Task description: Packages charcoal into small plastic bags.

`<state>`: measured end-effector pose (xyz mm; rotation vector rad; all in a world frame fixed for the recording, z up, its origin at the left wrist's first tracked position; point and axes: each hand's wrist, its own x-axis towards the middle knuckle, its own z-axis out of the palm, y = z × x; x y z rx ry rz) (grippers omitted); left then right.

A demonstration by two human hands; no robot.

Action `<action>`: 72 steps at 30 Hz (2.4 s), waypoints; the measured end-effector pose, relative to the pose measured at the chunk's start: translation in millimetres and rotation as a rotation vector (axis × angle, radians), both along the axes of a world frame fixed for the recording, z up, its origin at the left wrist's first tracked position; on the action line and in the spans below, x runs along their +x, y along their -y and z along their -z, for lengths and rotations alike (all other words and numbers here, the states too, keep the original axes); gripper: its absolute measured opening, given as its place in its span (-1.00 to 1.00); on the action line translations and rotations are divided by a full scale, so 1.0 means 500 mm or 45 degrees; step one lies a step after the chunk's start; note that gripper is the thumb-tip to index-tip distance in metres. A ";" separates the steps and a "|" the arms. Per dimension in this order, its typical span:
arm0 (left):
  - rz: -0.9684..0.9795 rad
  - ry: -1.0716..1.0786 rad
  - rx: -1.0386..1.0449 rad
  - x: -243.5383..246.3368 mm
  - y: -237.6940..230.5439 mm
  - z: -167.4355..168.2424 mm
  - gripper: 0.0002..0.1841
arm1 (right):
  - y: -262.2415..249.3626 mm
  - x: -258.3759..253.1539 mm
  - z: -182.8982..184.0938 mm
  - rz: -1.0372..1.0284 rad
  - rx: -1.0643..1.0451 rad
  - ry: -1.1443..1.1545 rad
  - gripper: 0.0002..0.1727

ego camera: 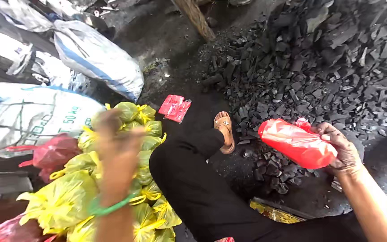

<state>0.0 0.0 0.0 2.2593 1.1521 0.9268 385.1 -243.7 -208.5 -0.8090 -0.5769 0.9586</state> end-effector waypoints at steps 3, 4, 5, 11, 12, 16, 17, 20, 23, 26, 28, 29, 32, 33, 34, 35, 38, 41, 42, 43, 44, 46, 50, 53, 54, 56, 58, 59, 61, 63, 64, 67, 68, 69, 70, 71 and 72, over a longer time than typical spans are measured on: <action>0.443 0.108 -0.447 0.314 0.051 0.107 -0.09 | -0.001 -0.003 -0.022 0.187 0.180 -0.072 -0.90; 0.517 0.169 -0.684 0.388 0.076 0.161 -0.07 | -0.004 -0.003 -0.029 0.244 0.241 -0.126 -0.87; 0.548 0.221 -0.945 0.443 0.106 0.218 -0.11 | -0.006 -0.003 -0.037 0.309 0.281 -0.188 -0.84; 0.479 0.551 -1.916 0.522 0.246 0.364 -0.70 | 0.002 -0.005 -0.041 0.738 -0.156 -0.114 -0.78; 0.477 0.612 -1.859 0.522 0.240 0.355 -0.74 | 0.010 -0.004 -0.031 0.720 -0.247 0.036 -0.80; 0.866 0.196 -1.384 0.524 0.177 0.281 -0.79 | 0.030 0.006 0.034 0.399 -0.700 0.766 -0.23; 0.984 0.024 -1.298 0.531 0.176 0.249 -0.82 | 0.020 -0.002 0.054 0.255 -0.799 0.888 -0.10; 1.228 -0.159 -1.209 0.543 0.203 0.152 -0.83 | -0.039 -0.053 0.107 -0.151 -1.219 1.039 -0.25; 1.159 0.382 -1.249 0.488 0.178 0.080 -0.89 | -0.068 -0.042 0.089 -0.278 -1.485 1.114 -0.52; 0.919 0.745 -0.984 0.437 0.109 0.018 -0.88 | 0.005 0.010 0.095 0.092 -1.475 0.931 -0.67; 0.841 0.793 -0.935 0.435 0.085 0.024 -0.86 | 0.061 0.054 0.076 -0.125 -1.623 1.001 -0.58; 0.817 0.770 -0.981 0.438 0.085 0.039 -0.86 | 0.084 0.071 0.074 -0.387 -1.725 1.114 -0.52; 0.881 0.557 -1.238 0.461 0.109 0.103 -0.82 | 0.124 0.070 0.086 -1.040 -1.799 1.205 -0.30; 0.954 0.467 -1.327 0.472 0.119 0.119 -0.80 | 0.133 0.072 0.097 -0.969 -1.693 1.124 -0.20; 1.025 0.415 -1.411 0.481 0.131 0.135 -0.78 | 0.137 0.078 0.105 -0.774 -1.521 0.977 -0.10; 1.078 0.394 -1.495 0.486 0.141 0.149 -0.77 | 0.132 0.075 0.108 -0.535 -1.305 0.779 -0.10; 1.075 0.499 -1.722 0.485 0.139 0.195 -0.75 | 0.052 0.029 0.074 -0.131 -0.809 0.139 -0.19; 0.916 0.454 -1.685 0.464 0.093 0.250 -0.73 | -0.008 -0.030 0.020 0.188 -0.501 -0.395 -0.29; 0.860 0.379 -1.667 0.455 0.078 0.268 -0.69 | -0.018 -0.040 0.018 0.272 -0.373 -0.443 -0.32; 0.808 0.285 -1.658 0.445 0.066 0.285 -0.66 | -0.028 -0.040 0.018 0.302 -0.304 -0.401 -0.24; 0.758 0.207 -1.652 0.437 0.056 0.302 -0.64 | -0.033 -0.036 0.023 0.301 -0.276 -0.379 -0.11; 0.690 0.106 -1.631 0.427 0.042 0.338 -0.62 | -0.027 -0.019 0.052 0.152 -0.275 -0.391 0.01; 0.567 -0.242 -1.161 0.432 0.040 0.384 -0.60 | -0.021 -0.015 0.047 0.047 -0.535 -0.111 -0.93; 0.312 -0.467 -0.543 0.470 0.069 0.374 -0.45 | -0.052 -0.036 0.036 0.230 -0.817 0.018 -0.81; 0.283 -0.456 -0.509 0.483 0.081 0.365 -0.44 | -0.065 -0.042 0.036 0.298 -0.856 0.002 -0.82; 0.373 -0.428 -0.725 0.502 0.117 0.341 -0.44 | -0.088 -0.055 0.030 0.372 -0.869 -0.112 -0.76; 0.595 -0.332 -1.066 0.523 0.140 0.357 -0.51 | -0.116 -0.074 0.011 0.391 -0.866 -0.249 -0.90; 0.675 -0.235 -1.216 0.533 0.144 0.376 -0.56 | -0.127 -0.077 0.001 0.348 -0.848 -0.304 -0.92; 0.720 0.030 -1.428 0.536 0.144 0.394 -0.75 | -0.132 -0.067 0.001 0.303 -0.744 -0.341 -0.90; 0.641 0.241 -1.623 0.531 0.128 0.380 -0.90 | -0.123 -0.042 0.013 0.281 -0.680 -0.268 -0.79; 0.571 0.364 -1.730 0.524 0.116 0.366 -0.90 | -0.115 -0.025 0.018 0.290 -0.716 -0.173 -0.79; 0.417 0.898 -1.931 0.503 0.071 0.345 -0.85 | -0.095 0.036 0.065 0.331 -1.055 0.382 -0.90; 0.389 1.095 -1.925 0.499 0.054 0.345 -0.86 | -0.088 0.055 0.080 0.334 -1.183 0.583 -0.92; 0.365 1.270 -1.891 0.503 0.036 0.346 -0.84 | -0.083 0.069 0.095 0.367 -1.259 0.732 -0.84; 0.334 1.340 -1.825 0.515 0.021 0.348 -0.79 | -0.080 0.078 0.105 0.370 -1.264 0.812 -0.72; 0.376 1.260 -1.737 0.524 0.010 0.355 -0.76 | -0.084 0.081 0.110 0.314 -1.211 0.847 -0.52; 0.485 1.052 -1.637 0.527 0.004 0.365 -0.78 | -0.096 0.079 0.108 0.215 -1.123 0.831 -0.29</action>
